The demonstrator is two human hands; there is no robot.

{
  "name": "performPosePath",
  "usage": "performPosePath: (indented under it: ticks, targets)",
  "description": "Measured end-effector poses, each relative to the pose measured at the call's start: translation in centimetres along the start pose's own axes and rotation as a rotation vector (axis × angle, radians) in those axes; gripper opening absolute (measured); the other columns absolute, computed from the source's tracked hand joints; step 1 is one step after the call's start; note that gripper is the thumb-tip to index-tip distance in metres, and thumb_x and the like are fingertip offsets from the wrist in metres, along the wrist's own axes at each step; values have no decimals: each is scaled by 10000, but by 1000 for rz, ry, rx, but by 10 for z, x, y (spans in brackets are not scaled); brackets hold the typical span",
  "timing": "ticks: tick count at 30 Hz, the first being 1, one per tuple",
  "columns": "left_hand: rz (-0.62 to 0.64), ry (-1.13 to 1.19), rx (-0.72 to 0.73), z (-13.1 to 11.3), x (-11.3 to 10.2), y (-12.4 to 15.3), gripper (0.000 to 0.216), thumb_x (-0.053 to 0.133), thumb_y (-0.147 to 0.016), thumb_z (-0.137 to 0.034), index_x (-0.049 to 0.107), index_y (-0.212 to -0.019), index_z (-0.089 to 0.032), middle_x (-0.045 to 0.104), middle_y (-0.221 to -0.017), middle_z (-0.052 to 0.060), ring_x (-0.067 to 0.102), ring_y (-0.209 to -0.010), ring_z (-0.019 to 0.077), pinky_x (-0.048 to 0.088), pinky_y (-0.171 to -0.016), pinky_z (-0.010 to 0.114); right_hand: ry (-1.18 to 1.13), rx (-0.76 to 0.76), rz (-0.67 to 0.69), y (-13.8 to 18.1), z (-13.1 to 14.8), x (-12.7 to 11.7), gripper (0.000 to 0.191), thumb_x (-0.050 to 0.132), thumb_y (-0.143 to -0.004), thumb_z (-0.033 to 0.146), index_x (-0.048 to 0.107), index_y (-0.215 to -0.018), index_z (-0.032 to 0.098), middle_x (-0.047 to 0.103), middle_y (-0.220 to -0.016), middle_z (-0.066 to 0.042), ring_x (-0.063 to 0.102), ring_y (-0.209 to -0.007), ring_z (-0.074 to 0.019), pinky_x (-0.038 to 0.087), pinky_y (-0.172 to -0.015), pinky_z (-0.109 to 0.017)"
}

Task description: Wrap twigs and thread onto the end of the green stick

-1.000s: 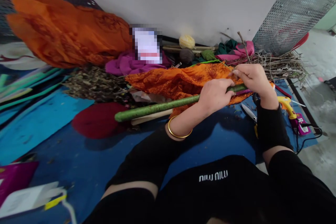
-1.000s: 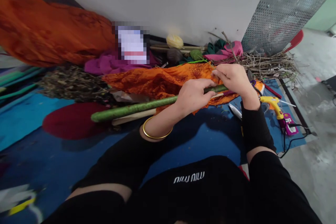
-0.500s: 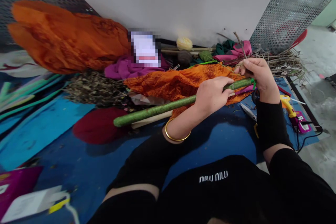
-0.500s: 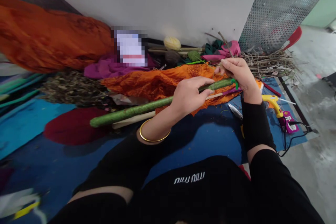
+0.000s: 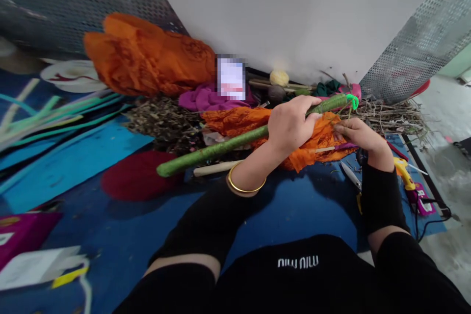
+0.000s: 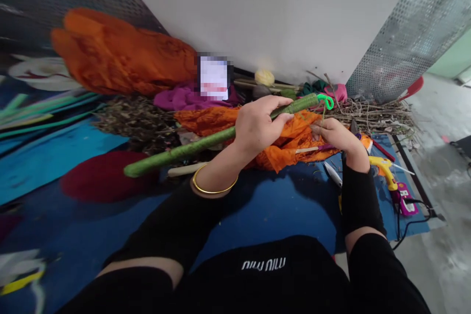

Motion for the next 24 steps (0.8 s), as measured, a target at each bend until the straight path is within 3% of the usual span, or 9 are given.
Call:
performPosePath:
  ticks: [6,11,13,15,17,20,22,24]
  targets:
    - [-86,-22,-23,5,-11,-3,312,724,-921,-154,789,-1224,-193,830,-1230,72,779,-1140,264,599,-998,364,-66,85,-78,9,6,-10,658,679,-826,814,635,-619,192,586,-613,5,436,-561,-97,337,-554,-277]
    - [-97,6,-6,6,-17,-3,296,724,-918,-160,792,-1205,-191,835,-1208,67,782,-1125,261,599,-987,365,-277,122,-452,0,-12,-19,623,756,-751,790,590,-595,210,611,-639,8,300,-443,-54,187,-449,-278]
    - [-87,17,-4,5,-18,-2,299,719,-918,-155,792,-1205,-188,834,-1211,70,781,-1130,262,598,-986,365,-270,103,-596,-2,-16,-22,576,778,-759,736,594,-598,215,619,-635,11,340,-455,-63,241,-450,-271]
    - [-74,22,-3,5,-18,-2,303,715,-916,-153,790,-1207,-190,832,-1218,70,779,-1137,261,598,-991,364,-263,50,-664,-4,-15,-21,474,856,-722,645,657,-662,219,664,-671,10,480,-532,-95,387,-512,-263]
    - [-63,22,0,4,-17,-2,302,711,-915,-154,788,-1204,-193,832,-1218,67,777,-1139,260,599,-996,363,-369,-56,-642,-6,-9,-13,406,932,-663,558,741,-826,239,766,-838,-5,665,-748,-153,546,-699,-288]
    - [-47,18,9,3,-13,0,298,714,-913,-148,789,-1198,-194,834,-1207,66,781,-1129,260,602,-992,362,-656,-184,-550,-12,0,9,468,955,-659,533,768,-1007,283,812,-1109,-11,741,-1043,-198,590,-966,-348]
    - [-28,20,16,2,-10,1,306,713,-914,-145,789,-1205,-201,834,-1203,62,782,-1124,257,605,-989,358,-815,-191,-560,-16,1,21,430,959,-666,517,752,-959,279,807,-1055,7,740,-1003,-174,594,-976,-339]
    - [-14,26,15,3,-8,1,312,708,-918,-148,787,-1214,-206,833,-1207,60,782,-1127,256,606,-993,356,-913,-166,-584,-18,-1,27,384,981,-650,456,714,-842,260,766,-873,38,706,-840,-134,606,-885,-301]
Point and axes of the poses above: each hand's wrist, its own y-axis away from the middle knuckle, its own x-axis out of the palm, z = x × y, the point moved 3 cm from there along -y, towards the middle knuckle
